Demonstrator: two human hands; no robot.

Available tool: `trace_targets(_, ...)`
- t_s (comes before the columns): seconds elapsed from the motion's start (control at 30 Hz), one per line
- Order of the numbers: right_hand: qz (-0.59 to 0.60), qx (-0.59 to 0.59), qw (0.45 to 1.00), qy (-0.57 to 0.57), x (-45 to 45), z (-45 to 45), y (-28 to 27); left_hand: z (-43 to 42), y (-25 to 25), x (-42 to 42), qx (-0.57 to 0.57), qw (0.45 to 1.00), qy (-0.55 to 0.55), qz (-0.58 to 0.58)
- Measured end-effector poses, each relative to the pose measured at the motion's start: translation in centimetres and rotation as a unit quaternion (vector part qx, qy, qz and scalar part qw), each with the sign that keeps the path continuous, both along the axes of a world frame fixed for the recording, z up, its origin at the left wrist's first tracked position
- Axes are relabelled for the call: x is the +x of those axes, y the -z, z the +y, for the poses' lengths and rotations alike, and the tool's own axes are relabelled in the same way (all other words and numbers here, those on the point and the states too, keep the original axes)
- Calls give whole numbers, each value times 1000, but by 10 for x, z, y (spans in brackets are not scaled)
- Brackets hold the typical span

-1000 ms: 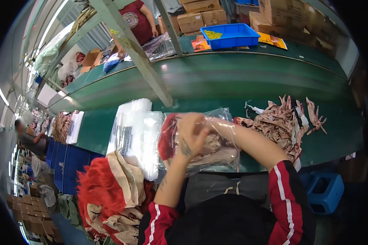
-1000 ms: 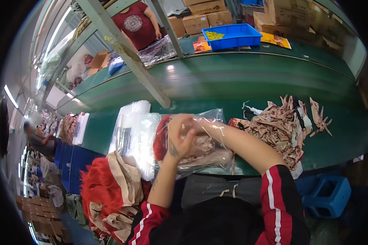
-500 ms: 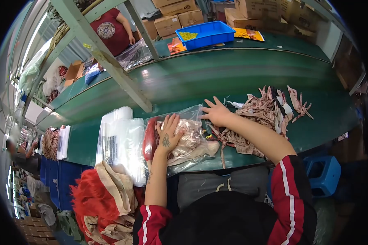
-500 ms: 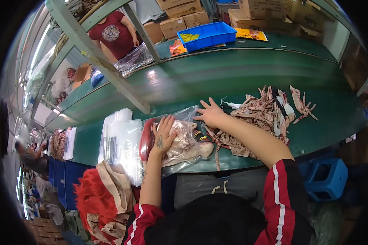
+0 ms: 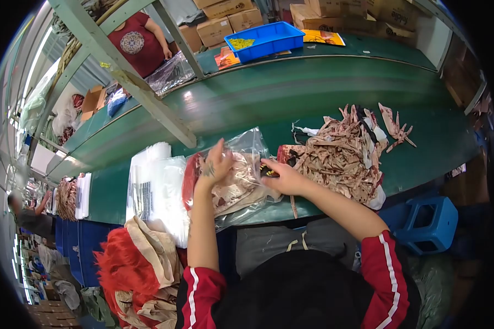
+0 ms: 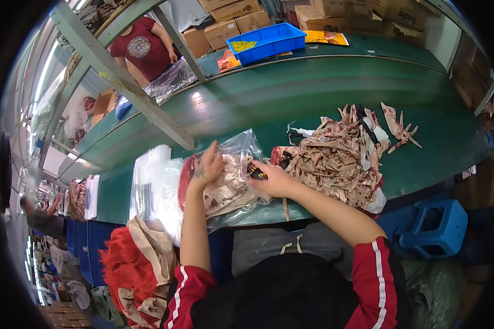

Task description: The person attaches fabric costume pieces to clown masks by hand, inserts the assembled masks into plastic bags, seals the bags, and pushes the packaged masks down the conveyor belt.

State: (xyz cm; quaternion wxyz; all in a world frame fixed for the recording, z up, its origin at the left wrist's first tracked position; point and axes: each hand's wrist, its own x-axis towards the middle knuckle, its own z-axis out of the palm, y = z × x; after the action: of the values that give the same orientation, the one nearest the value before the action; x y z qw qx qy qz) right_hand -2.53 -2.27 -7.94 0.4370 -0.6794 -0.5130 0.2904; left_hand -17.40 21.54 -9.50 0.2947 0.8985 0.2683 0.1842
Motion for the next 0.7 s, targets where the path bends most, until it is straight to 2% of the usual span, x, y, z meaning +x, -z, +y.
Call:
trace_targets(0.03,90,23,996,11,1,2,3,13,-3,14,-109,989,24,-94)
trace_targets(0.07,180,34,983,0,4,5,9,17,-20,30,-108,989,28,-94)
trace_targets(0.1,179,36,983,2,4,3,9,16,-44,46,-49,998,20,-23)
trace_targets(0.13,108,18,994,-10,2,-2,8,17,-59,60,10,999,10,47)
trace_targets(0.17,35,0,999,-24,-1,-6,8,26,-53,77,11,999,11,46)
trace_targets(0.23,-77,11,997,-8,-9,-20,13,43,-29,107,10,991,86,102)
trace_targets(0.27,-59,6,998,0,-12,-24,17,42,-34,117,13,992,82,98)
trace_targets(0.33,-38,39,998,34,-20,-28,24,40,-41,132,-49,924,239,294)
trace_targets(0.37,-41,42,998,31,-22,-28,28,40,-38,134,-46,926,235,291)
trace_targets(0.43,-22,77,995,54,-23,-25,27,37,-32,133,-159,950,209,171)
trace_targets(0.47,-4,96,992,82,-26,-24,28,38,-31,134,-256,937,173,165)
trace_targets(0.5,-3,96,992,81,-24,-22,28,42,-29,137,-256,937,172,165)
trace_targets(0.57,126,0,992,-4,-20,-20,28,51,-24,142,-295,930,177,126)
trace_targets(0.63,145,46,983,-103,-24,-16,32,45,-31,145,-315,927,169,112)
trace_targets(0.7,180,1,980,-87,-26,-12,38,35,-38,146,-336,922,162,101)
